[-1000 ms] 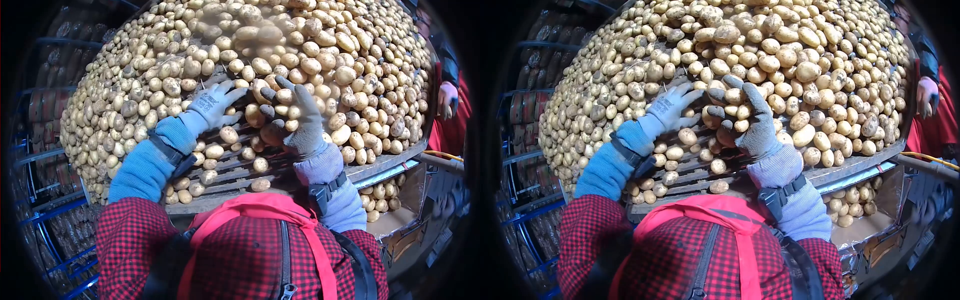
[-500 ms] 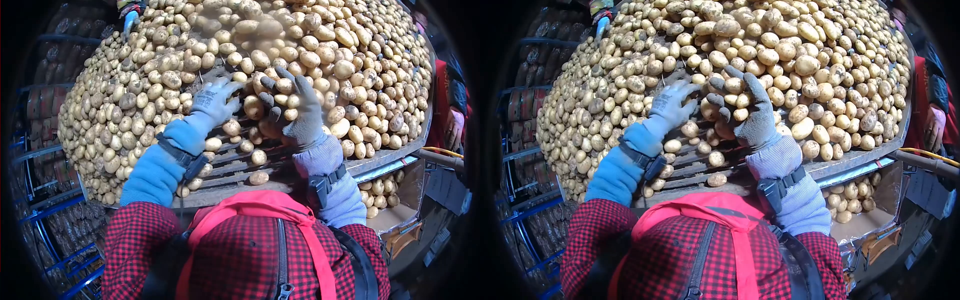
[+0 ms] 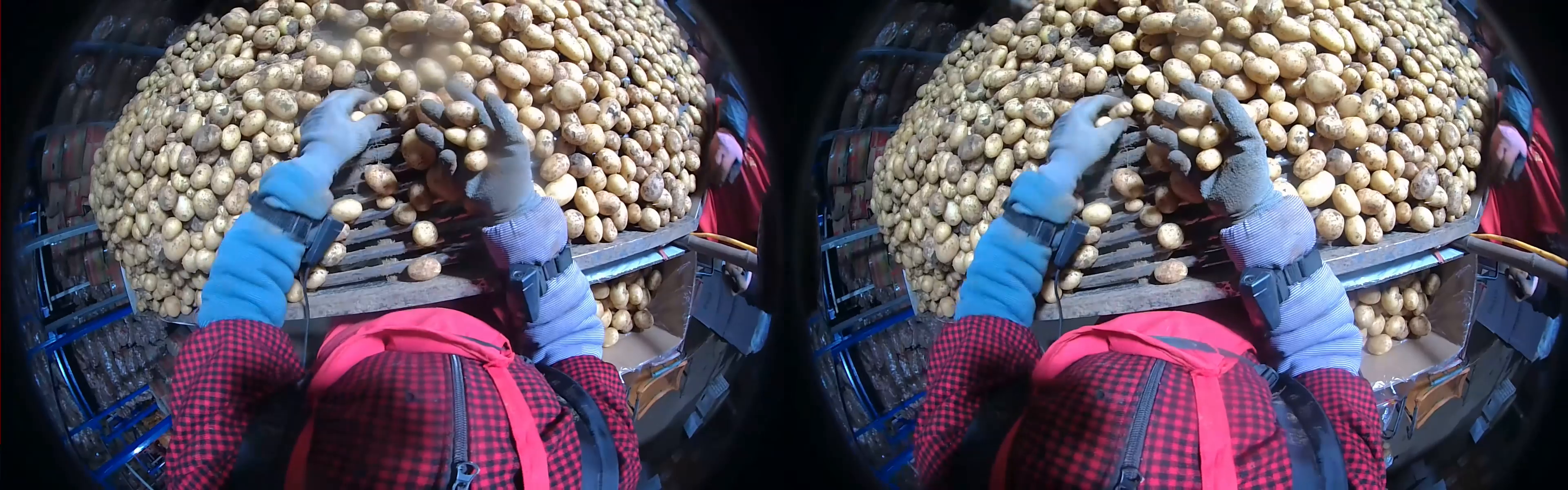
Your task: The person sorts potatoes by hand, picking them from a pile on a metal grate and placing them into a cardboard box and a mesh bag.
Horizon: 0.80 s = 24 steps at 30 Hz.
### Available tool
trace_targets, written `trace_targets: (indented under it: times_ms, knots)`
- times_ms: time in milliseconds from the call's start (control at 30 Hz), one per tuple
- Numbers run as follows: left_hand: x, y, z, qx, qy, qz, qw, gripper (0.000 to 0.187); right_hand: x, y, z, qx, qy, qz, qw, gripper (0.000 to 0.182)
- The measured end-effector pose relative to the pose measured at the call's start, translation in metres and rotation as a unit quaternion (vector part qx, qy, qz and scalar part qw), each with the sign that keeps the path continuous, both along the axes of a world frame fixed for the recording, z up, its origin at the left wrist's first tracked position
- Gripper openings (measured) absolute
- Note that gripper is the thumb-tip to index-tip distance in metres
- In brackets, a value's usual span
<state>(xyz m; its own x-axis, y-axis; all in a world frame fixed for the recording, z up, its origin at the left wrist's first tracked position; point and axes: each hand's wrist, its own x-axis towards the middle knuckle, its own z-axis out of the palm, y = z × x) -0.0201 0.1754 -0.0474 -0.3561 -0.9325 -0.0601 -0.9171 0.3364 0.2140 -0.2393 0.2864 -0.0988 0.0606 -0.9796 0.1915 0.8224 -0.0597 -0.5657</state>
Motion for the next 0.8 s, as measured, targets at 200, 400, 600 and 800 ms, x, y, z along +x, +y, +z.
trace_targets:
  times_ms: [200, 400, 600, 800]
  knots:
    - [-0.042, 0.039, 0.061, -0.097, 0.229, -0.245, 0.937, 0.043, 0.023, 0.008, -0.002, -0.064, 0.258, -0.148, 0.953, 0.073]
    - [-0.051, 0.059, 0.060, -0.120, 0.121, -0.295, 0.940, 0.067, 0.010, 0.008, 0.009, -0.010, 0.256, -0.157, 0.954, 0.077]
    - [0.027, 0.076, 0.055, 0.078, 0.033, -0.262, 0.961, 0.041, 0.006, 0.003, 0.014, -0.123, 0.579, -0.291, 0.752, 0.037]
    - [0.030, 0.052, 0.006, -0.094, 0.005, -0.215, 0.972, 0.037, 0.004, 0.007, 0.027, -0.121, 0.638, -0.352, 0.674, 0.038]
